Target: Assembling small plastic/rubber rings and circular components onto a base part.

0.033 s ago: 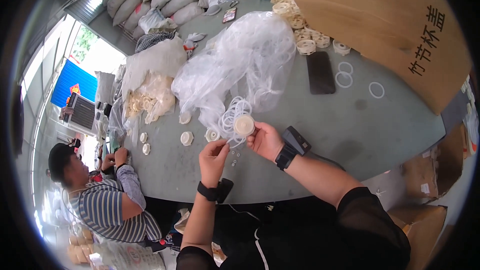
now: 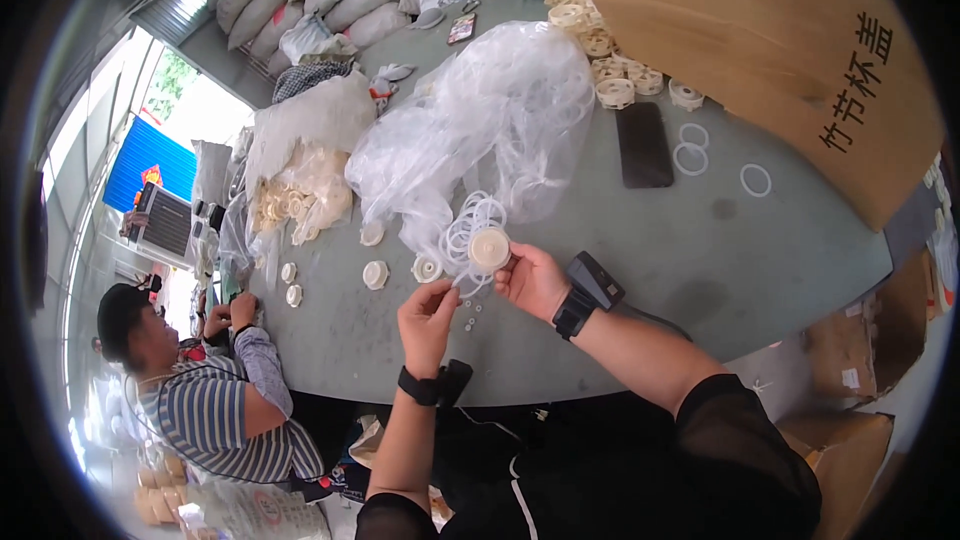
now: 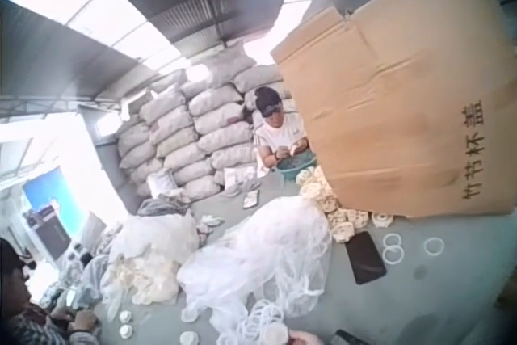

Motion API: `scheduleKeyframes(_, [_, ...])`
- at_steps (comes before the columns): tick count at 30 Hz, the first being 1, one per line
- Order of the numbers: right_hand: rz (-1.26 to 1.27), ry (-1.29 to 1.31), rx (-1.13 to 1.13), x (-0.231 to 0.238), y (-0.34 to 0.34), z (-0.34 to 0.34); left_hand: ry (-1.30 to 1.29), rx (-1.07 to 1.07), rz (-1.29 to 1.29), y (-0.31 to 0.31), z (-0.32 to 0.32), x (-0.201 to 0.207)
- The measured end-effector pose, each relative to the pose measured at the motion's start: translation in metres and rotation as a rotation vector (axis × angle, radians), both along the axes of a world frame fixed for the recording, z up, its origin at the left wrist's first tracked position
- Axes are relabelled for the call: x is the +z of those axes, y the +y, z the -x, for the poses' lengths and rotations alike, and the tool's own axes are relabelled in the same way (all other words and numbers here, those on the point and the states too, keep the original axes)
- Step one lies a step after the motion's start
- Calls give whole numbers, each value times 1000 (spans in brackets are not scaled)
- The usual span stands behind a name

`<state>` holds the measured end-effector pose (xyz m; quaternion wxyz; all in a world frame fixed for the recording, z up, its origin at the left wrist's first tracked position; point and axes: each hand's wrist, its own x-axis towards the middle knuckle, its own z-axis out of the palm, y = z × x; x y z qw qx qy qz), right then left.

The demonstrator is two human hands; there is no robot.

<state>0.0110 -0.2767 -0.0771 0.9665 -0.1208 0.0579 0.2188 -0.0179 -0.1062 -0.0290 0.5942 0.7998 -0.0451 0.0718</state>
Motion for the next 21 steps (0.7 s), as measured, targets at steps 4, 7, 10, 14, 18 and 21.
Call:
scheduleKeyframes(4, [36,-43,15,3,2,4,56,177,344,-8,26,12])
scheduleKeyframes(7, [157,-131,52,-2,2,5,136,121,687,-9,38,9])
scheduleKeyframes(10, [275,-221,120,-2,8,8,160,75,676,-12,41,7])
scheduleKeyframes(14, [265,-305,238,0,8,13,167,95,721,-11,37,-3])
scheduleKeyframes(18, [267,-327,313,12,6,16,169,149,741,-8,34,-10])
scheduleKeyframes(21, [278,-341,325,6,7,15,159,192,745,-12,32,-15])
